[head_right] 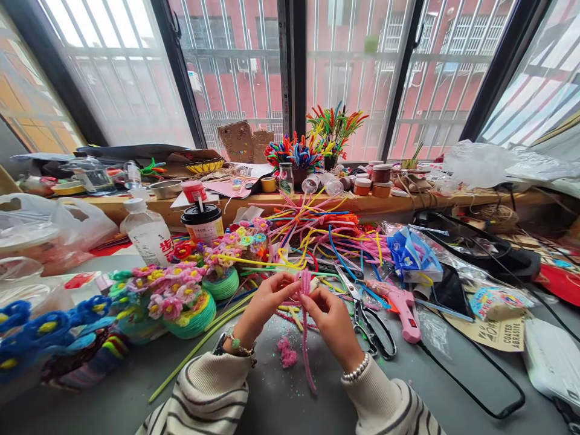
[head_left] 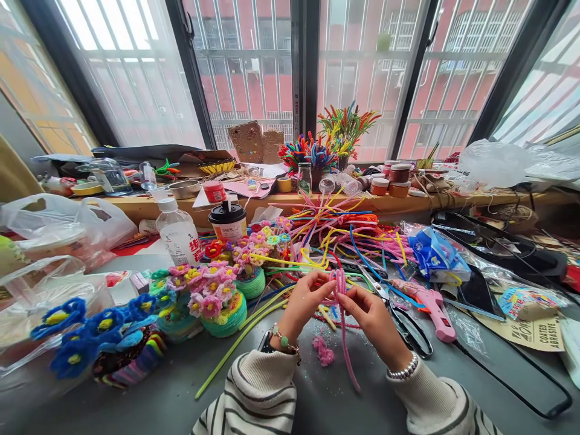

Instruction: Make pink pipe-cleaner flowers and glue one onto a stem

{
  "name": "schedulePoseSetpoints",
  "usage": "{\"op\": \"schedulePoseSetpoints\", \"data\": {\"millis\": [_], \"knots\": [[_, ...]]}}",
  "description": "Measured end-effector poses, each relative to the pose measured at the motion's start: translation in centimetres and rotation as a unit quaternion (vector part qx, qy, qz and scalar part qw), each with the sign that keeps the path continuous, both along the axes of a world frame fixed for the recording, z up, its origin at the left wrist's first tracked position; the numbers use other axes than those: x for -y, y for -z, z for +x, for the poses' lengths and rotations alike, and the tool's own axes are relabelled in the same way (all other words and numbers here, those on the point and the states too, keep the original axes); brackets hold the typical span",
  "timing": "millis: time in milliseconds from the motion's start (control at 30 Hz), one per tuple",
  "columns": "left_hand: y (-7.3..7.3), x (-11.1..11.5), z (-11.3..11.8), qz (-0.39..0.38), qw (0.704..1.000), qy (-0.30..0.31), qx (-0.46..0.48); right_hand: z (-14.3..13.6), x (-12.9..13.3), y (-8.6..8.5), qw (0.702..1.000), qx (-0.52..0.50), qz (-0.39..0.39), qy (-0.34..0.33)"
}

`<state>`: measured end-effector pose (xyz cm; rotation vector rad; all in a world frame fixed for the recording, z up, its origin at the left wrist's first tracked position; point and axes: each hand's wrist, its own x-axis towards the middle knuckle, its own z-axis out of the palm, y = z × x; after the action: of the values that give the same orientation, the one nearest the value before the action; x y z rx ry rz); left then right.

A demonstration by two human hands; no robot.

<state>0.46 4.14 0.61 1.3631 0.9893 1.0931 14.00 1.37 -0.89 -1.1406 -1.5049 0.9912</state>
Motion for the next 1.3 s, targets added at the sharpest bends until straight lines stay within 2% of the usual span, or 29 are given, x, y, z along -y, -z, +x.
{"op": "schedulePoseSetpoints", "data": {"millis": [700,1000,1133,1300], "knots": [[-0.18,0.15,0.11,-0.021,1.000,-0.006,0.018,0.19,-0.01,-0.30,1.000,0.007,0.002,0.002],[0.04,0.14,0.03,-0.010,1.000,-0.005,-0.011,0.28,-0.08,0.13,1.000,0.020,0.002,-0.005],[0.12,0.10,0.05,-0.004,1.000,-0.006,0.001,0.44,-0.16,-0.08,1.000,0.024,-0.005,-0.011],[0.05,0.16,0.19,-0.042,0.998,-0.007,0.038,0.64,-0.31,-0.01,1.000,0.002,0.006,-0.001]]}}
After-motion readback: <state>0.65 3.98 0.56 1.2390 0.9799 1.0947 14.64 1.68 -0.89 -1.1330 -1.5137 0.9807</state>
